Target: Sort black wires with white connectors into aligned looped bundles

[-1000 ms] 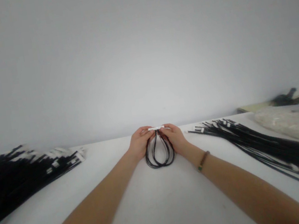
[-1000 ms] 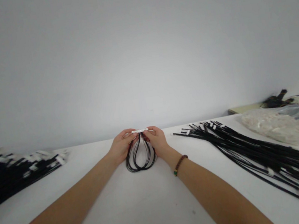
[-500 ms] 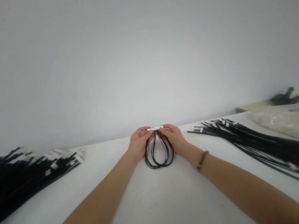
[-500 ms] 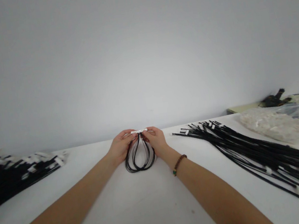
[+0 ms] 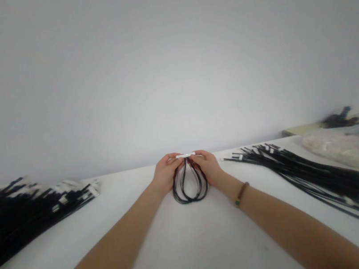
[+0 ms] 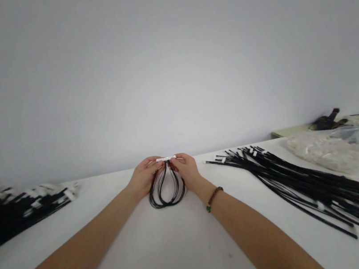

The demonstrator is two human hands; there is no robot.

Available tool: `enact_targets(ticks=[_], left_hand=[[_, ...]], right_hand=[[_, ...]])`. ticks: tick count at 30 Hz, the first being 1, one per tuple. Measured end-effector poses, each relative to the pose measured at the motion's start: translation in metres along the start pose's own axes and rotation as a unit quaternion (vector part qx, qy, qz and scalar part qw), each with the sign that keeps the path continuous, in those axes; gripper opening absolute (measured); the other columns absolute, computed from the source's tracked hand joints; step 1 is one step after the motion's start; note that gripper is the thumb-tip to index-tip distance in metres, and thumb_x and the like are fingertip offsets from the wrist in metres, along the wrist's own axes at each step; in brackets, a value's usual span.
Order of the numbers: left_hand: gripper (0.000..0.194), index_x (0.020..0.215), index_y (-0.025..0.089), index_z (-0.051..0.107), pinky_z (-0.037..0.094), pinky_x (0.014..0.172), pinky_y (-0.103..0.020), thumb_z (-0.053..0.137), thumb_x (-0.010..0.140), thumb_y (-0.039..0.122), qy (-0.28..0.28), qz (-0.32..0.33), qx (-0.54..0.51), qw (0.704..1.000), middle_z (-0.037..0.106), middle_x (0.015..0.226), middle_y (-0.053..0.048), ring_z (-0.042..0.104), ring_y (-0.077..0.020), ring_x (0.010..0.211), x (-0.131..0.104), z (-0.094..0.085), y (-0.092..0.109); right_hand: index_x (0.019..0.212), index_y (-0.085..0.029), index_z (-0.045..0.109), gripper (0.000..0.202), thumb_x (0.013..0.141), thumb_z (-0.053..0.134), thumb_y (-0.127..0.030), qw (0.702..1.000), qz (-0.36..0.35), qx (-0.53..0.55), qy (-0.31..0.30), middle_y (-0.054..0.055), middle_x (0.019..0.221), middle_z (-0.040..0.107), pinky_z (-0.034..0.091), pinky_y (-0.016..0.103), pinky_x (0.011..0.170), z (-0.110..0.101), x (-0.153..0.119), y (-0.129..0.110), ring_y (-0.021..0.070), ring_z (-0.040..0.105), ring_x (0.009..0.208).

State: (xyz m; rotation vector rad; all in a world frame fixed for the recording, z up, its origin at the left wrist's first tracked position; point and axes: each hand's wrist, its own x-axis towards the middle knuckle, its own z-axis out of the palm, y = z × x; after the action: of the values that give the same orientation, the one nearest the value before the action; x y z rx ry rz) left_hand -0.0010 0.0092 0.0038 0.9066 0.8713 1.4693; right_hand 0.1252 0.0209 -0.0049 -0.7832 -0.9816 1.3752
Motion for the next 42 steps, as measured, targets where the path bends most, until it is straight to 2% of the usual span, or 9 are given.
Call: enact_targets(ticks=[17, 42], left_hand=[[0.028, 0.075, 0.012, 0.054, 0.046, 0.067, -0.021, 0.070, 0.052, 0.013, -0.006, 0.004, -0.003, 1.000, 0.062, 0.071, -0.004, 0.058, -0.0100, 0.065, -0.0006, 0.0013, 0.0007], [0.029, 0.074, 0.012, 0.054, 0.045, 0.064, -0.019, 0.070, 0.050, 0.013, 0.004, -0.006, -0.004, 1.000, 0.061, 0.069, -0.003, 0.057, -0.0087, 0.063, -0.0017, 0.0017, 0.0022]], right_hand=[[0.075, -0.013, 0.052, 0.030, 0.053, 0.068, -0.026, 1.000, 0.005, 0.022, -0.006, -0.001, 0.056, 0.059, 0.041, 0.021, 0.052, 0.0007, -0.0005, -0.0014, 0.0094, 0.053, 0.052], [0.076, -0.014, 0.051, 0.032, 0.052, 0.068, -0.026, 1.000, 0.009, 0.021, -0.002, -0.001, 0.058, 0.059, 0.042, 0.022, 0.053, 0.0016, -0.0008, -0.0006, 0.0102, 0.054, 0.053]])
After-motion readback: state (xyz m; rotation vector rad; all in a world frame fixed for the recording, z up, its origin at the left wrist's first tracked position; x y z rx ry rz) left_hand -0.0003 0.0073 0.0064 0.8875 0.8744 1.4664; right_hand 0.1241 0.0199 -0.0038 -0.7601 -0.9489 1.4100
